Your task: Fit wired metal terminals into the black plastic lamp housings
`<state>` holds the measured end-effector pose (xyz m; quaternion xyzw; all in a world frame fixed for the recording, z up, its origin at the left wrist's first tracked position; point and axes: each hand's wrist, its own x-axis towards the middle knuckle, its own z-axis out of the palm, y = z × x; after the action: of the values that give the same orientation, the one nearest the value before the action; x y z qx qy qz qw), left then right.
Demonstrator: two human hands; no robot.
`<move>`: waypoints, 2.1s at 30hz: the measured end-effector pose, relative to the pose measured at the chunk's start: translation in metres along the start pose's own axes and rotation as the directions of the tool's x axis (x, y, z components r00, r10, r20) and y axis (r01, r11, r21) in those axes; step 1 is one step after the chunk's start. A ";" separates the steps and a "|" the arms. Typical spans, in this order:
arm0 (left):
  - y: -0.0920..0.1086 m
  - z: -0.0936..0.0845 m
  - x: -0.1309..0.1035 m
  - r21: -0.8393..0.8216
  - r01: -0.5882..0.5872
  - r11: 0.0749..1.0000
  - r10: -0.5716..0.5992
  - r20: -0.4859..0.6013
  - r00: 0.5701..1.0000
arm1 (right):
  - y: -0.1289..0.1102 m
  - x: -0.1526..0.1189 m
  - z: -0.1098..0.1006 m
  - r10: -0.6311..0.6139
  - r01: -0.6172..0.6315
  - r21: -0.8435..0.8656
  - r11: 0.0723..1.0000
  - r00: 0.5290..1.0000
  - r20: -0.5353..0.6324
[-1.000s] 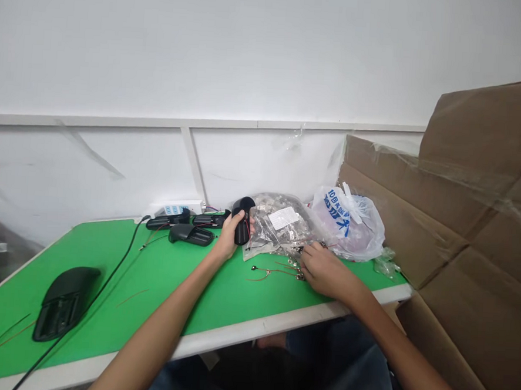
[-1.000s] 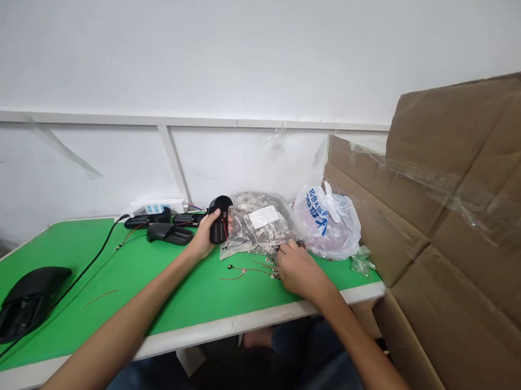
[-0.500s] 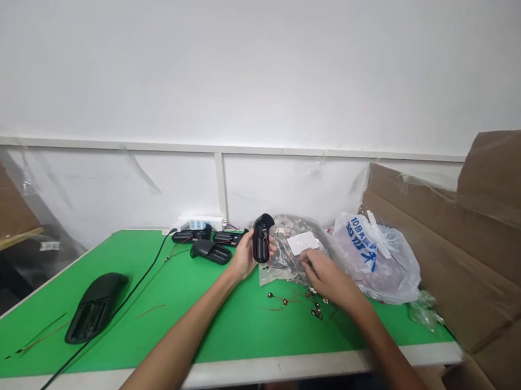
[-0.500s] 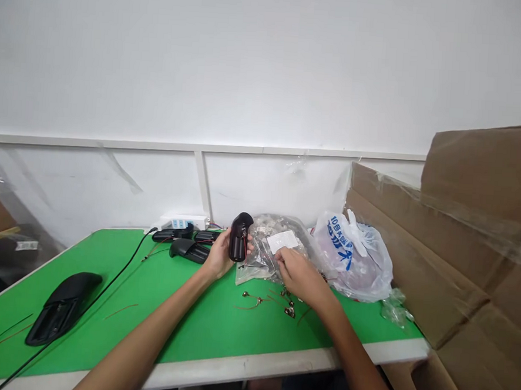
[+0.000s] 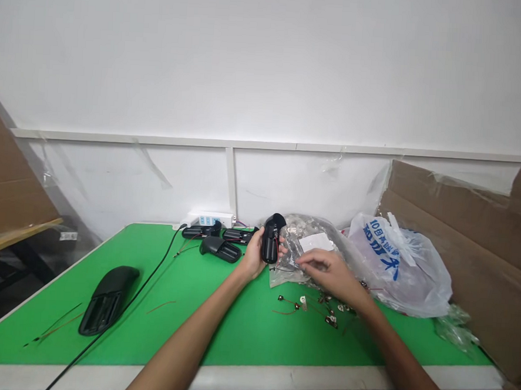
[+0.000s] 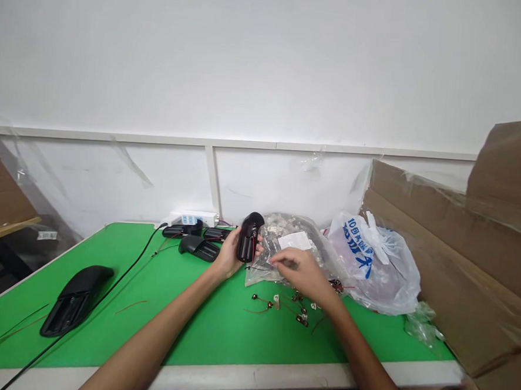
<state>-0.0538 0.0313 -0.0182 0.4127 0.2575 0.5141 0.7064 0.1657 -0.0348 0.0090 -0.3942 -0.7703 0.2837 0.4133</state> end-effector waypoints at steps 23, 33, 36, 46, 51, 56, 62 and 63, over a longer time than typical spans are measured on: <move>-0.015 0.014 0.001 0.021 0.017 1.000 -0.011 -0.244 0.970 | 0.022 0.059 0.046 0.286 -0.178 0.621 0.763 0.955 -0.077; -0.018 0.013 0.001 -0.007 0.010 1.000 -0.011 -0.244 0.970 | 0.025 0.056 0.049 0.272 -0.144 0.585 0.798 0.952 -0.137; -0.018 0.014 0.001 -0.031 0.013 0.999 -0.021 -0.258 0.966 | 0.028 0.054 0.053 0.212 -0.095 0.538 0.837 0.964 -0.160; -0.020 0.016 0.003 -0.064 -0.050 0.997 0.029 -0.290 0.957 | 0.028 0.043 0.062 -0.241 0.248 -0.022 0.968 0.909 -0.340; -0.018 0.021 0.001 -0.086 -0.082 0.993 0.056 -0.271 0.961 | 0.029 0.042 0.062 -0.264 0.249 -0.086 0.965 0.921 -0.286; -0.017 0.021 0.000 -0.093 -0.041 0.995 0.012 -0.284 0.959 | 0.032 0.043 0.062 -0.199 0.199 -0.031 0.980 0.935 -0.295; -0.019 0.019 0.001 -0.101 -0.051 0.994 0.020 -0.283 0.959 | 0.029 0.045 0.061 -0.241 0.236 -0.055 0.970 0.927 -0.286; -0.019 0.019 0.002 -0.096 -0.050 0.994 0.021 -0.285 0.958 | 0.028 0.045 0.060 -0.254 0.245 -0.069 0.967 0.924 -0.286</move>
<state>-0.0288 0.0244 -0.0244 0.3026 0.3219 0.5931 0.6731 0.1087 0.0111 -0.0242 -0.3372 -0.7490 0.1551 0.5489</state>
